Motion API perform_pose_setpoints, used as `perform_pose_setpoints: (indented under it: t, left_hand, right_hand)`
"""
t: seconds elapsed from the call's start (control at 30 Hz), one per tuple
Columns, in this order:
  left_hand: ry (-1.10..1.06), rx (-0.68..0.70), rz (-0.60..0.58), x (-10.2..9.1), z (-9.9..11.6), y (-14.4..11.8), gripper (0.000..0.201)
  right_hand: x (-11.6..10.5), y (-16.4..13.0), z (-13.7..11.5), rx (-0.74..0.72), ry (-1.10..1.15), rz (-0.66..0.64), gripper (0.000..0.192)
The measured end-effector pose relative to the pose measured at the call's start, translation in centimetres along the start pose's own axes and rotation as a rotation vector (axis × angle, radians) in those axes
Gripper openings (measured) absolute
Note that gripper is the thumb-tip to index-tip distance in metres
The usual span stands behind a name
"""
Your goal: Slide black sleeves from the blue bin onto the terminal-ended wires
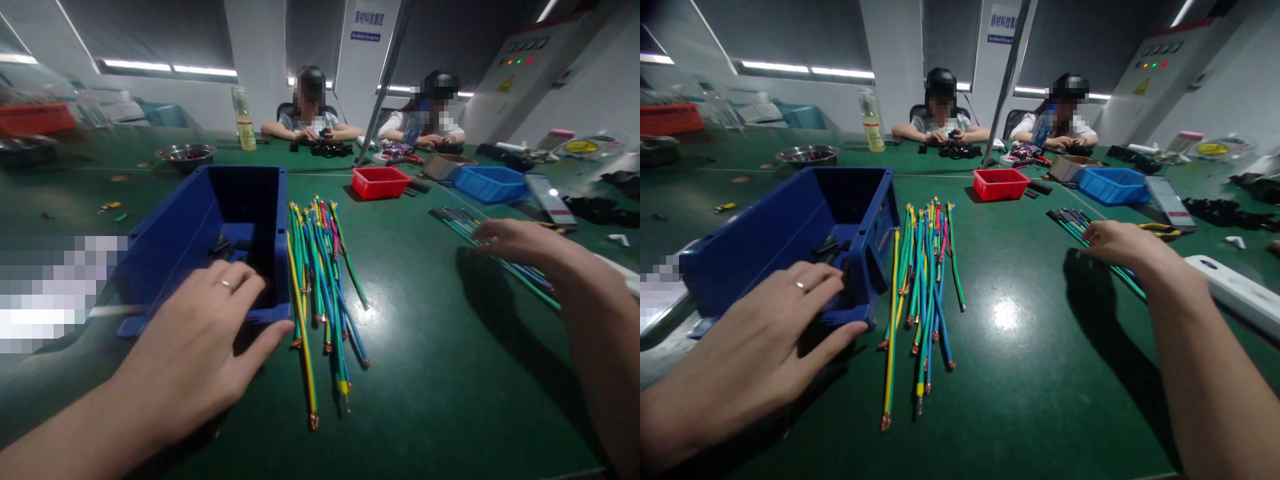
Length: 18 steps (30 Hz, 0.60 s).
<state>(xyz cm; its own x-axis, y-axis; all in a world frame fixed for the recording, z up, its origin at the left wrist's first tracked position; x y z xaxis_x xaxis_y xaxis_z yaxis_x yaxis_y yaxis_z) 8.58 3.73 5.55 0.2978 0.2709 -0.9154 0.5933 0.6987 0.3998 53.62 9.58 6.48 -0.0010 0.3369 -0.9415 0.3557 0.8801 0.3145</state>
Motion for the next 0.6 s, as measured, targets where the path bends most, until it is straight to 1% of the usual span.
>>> perform_pose_setpoints:
  t: [0.03,0.07,0.13,0.17,0.23,0.27,0.3,0.37,0.43,0.5,0.6]
  left_hand:
    - [-0.028,-0.027,0.008,-0.6,-0.4,0.3,0.047]
    - [-0.054,-0.053,0.012,-1.2,-0.9,0.7,0.049]
    - [-0.055,-0.069,-0.011,-1.7,-1.6,1.5,0.048]
    - [-0.016,-0.065,-0.035,-1.7,-1.9,2.0,0.047]
    - [0.097,-0.026,-0.119,-0.7,-2.1,3.1,0.046]
    - [0.117,-0.013,-0.203,0.4,-2.2,3.5,0.043]
    - [0.116,-0.004,-0.284,1.6,-2.3,3.8,0.041]
    - [0.111,0.028,-0.362,3.1,-2.2,4.2,0.040]
    - [0.121,0.073,-0.400,4.1,-2.0,4.1,0.038]
    - [0.141,0.124,-0.415,4.5,-1.6,3.7,0.036]
    - [0.166,0.179,-0.426,4.4,-1.0,3.1,0.036]
  right_hand:
    - [1.4,-0.7,-2.7,-0.109,0.048,-0.111,0.008]
    - [2.6,-1.7,-5.5,-0.213,0.094,-0.189,0.012]
    - [4.0,-4.1,-11.1,-0.384,0.171,-0.227,0.025]
    - [4.5,-5.6,-14.0,-0.487,0.231,-0.234,0.033]
    - [5.1,-8.4,-18.7,-0.652,0.347,-0.240,0.046]
    - [5.3,-9.7,-20.6,-0.738,0.424,-0.259,0.046]
    - [5.4,-10.6,-21.8,-0.787,0.473,-0.269,0.045]
    - [5.7,-11.6,-22.9,-0.836,0.529,-0.302,0.044]
    - [5.7,-11.5,-22.8,-0.821,0.541,-0.315,0.043]
    - [5.2,-10.9,-22.2,-0.766,0.520,-0.277,0.044]
    - [4.2,-10.0,-21.0,-0.642,0.431,-0.186,0.041]
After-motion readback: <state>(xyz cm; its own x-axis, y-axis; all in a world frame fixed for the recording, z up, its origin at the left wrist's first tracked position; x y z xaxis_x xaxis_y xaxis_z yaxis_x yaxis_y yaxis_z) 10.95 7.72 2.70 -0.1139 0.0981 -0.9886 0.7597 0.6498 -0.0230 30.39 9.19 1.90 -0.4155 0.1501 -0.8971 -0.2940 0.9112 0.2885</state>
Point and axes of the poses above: each hand's wrist, its own y-axis towards the middle knuckle, its own x-axis out of the palm, z = x × y, the point moved 10 cm from there along y, towards the middle knuckle, and after that the axes turned 1 degree about -z, right-handed, at the moved point
